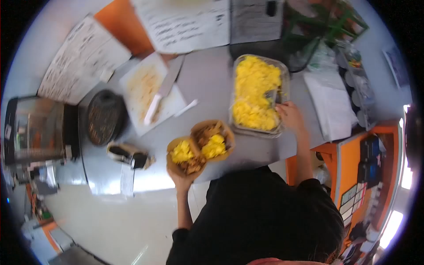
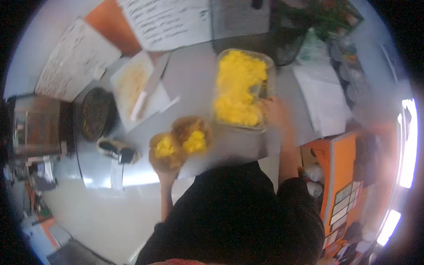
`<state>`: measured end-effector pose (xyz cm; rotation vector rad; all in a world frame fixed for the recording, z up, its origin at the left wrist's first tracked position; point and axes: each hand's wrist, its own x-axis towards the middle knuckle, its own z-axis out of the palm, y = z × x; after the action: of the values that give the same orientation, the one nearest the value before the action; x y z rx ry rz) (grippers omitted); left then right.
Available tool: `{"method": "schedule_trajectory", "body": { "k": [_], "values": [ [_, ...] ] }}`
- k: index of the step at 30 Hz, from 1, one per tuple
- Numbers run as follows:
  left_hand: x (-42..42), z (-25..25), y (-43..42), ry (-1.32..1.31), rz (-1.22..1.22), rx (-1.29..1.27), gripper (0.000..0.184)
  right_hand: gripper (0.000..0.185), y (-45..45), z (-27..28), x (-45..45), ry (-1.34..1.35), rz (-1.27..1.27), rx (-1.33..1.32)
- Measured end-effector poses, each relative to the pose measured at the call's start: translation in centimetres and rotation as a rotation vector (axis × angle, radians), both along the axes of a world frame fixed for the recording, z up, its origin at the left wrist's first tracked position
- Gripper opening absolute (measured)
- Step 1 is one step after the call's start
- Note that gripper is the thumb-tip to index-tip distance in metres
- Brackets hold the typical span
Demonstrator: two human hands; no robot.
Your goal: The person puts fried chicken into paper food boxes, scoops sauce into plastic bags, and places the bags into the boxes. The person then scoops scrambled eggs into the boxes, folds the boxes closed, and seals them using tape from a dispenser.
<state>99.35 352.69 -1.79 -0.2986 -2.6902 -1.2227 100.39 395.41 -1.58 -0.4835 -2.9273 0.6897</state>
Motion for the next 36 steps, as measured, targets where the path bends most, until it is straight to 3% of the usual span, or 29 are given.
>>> {"method": "schedule_trajectory", "body": {
  "k": [2,3,4,5,7,8,9,10,12,19,23,28,31,32,35,36],
  "values": [
    [2.3,-1.2,1.0,0.021,0.131,-0.138,0.054,0.032,1.0,0.8,0.3,0.12,0.0,-0.31],
    [4.1,-4.7,-0.5,0.03,0.175,-0.376,0.037,0.032,2.3,1.6,0.5,0.135,-0.006,-0.338],
    [5.3,-6.9,-0.5,0.134,0.269,-0.318,0.019,0.033,3.8,2.4,0.5,0.156,-0.003,-0.366],
    [6.5,-9.2,-0.9,0.231,0.353,-0.392,0.024,0.033,5.7,3.3,0.5,0.177,0.009,-0.397],
    [8.5,-13.4,-0.1,0.252,0.806,-0.637,0.031,0.025,10.6,5.9,-0.4,0.184,-0.014,-0.342],
    [9.1,-14.1,0.7,0.233,0.874,-0.518,0.042,0.025,13.4,7.4,-0.8,0.167,-0.051,-0.309],
    [9.6,-14.3,1.5,0.249,0.864,-0.499,0.042,0.025,16.0,8.8,-1.1,0.146,-0.089,-0.279],
    [10.0,-14.2,2.3,0.122,0.941,-0.358,0.056,0.024,18.4,10.3,-1.6,0.133,-0.137,-0.3],
    [9.9,-14.4,4.3,0.052,0.934,-0.294,0.057,0.024,23.0,12.9,-2.7,0.111,-0.228,-0.342],
    [8.0,-18.1,14.7,0.21,0.847,-0.33,0.06,0.025,39.1,11.8,-12.8,0.633,-0.214,0.034],
    [5.0,-16.9,21.8,0.094,0.628,-0.35,0.061,0.025,45.3,13.6,-23.0,0.487,-0.267,-0.066],
    [2.5,-14.8,27.7,-0.239,0.317,-0.337,0.062,0.048,48.8,8.5,-30.1,0.402,-0.29,0.423],
    [1.8,-13.8,29.1,-0.426,0.21,-0.342,0.062,0.043,49.8,10.3,-32.1,0.033,-0.358,0.26],
    [1.6,-13.5,29.5,-0.488,0.189,-0.345,0.062,0.026,48.9,11.6,-31.6,0.149,-0.341,0.277],
    [1.4,-12.9,29.6,-0.644,0.136,-0.353,0.063,0.02,48.7,14.3,-30.9,0.247,-0.273,0.261],
    [1.2,-12.7,29.6,-0.684,0.116,-0.356,0.063,0.02,48.8,13.9,-31.3,0.115,-0.208,0.278]
  ]
}}
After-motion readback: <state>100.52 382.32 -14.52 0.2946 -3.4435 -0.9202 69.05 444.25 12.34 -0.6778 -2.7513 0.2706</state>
